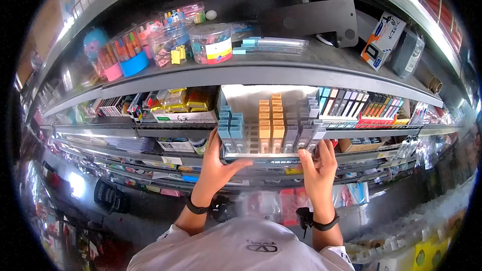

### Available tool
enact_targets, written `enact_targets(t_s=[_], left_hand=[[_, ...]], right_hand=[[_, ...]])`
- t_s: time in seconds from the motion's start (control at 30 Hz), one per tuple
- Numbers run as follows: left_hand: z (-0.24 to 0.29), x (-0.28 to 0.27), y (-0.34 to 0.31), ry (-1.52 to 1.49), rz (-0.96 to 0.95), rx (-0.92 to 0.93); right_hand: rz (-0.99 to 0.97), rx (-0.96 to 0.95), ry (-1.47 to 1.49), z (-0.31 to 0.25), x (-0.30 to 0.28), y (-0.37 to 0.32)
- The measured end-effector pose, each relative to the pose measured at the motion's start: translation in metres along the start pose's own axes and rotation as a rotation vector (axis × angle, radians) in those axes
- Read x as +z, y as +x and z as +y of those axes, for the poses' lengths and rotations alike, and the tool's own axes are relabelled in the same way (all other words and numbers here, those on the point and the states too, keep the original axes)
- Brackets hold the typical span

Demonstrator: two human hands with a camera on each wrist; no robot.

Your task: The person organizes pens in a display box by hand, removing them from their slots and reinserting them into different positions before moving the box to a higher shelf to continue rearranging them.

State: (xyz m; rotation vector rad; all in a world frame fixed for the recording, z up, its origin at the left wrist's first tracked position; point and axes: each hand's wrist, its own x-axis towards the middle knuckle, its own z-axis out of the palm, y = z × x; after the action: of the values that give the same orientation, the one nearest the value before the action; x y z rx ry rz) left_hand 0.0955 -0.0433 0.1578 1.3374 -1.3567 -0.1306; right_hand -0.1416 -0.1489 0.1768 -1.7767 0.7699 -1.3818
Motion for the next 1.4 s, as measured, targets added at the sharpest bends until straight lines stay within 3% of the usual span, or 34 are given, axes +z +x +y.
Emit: enact_targets(t_s=[0.1, 0.23, 0.33, 0.53, 0.83, 0.93, 1.03, 1.13, 1.33, 1.4], left_hand=[[-0.001, 0.002, -0.009, -0.157, -0.007, -0.131], [-0.011, 0.011, -0.009, 0.01, 0.071, -0.036], [-0.018, 0.018, -0.01, -0.119, 0.093, -0.065], [-0.015, 0.028, -0.015, -0.073, 0.166, -0.093], [0.001, 0.02, -0.009, 0.076, 0.073, 0.007], [-0.007, 0.024, -0.013, 0.137, 0.091, -0.03], [-0.019, 0.029, -0.016, -0.162, 0.076, -0.163], [-0.016, 0.022, -0.012, -0.146, 0.053, -0.124], [0.004, 0.013, -0.009, 0.289, 0.122, 0.027], [0.001, 0.015, -0.012, 0.227, 0.178, 0.128]], right_hand=[[-0.021, 0.027, -0.014, -0.002, -0.003, -0.005], [-0.021, -0.042, -0.096, 0.008, 0.005, 0.006], [-0.007, -0.04, -0.08, 0.011, 0.005, 0.007], [-0.126, -0.025, -0.149, 0.001, -0.004, 0.004], [-0.042, -0.042, -0.033, 0.042, 0.004, -0.004], [-0.026, -0.074, -0.169, 0.045, 0.002, -0.005], [0.006, -0.129, -0.253, 0.038, 0.002, -0.005], [0.023, -0.171, -0.347, 0.039, 0.0, -0.005], [0.071, -0.157, -0.314, 0.037, 0.005, -0.006], [0.089, -0.161, -0.318, 0.035, 0.007, -0.006]])
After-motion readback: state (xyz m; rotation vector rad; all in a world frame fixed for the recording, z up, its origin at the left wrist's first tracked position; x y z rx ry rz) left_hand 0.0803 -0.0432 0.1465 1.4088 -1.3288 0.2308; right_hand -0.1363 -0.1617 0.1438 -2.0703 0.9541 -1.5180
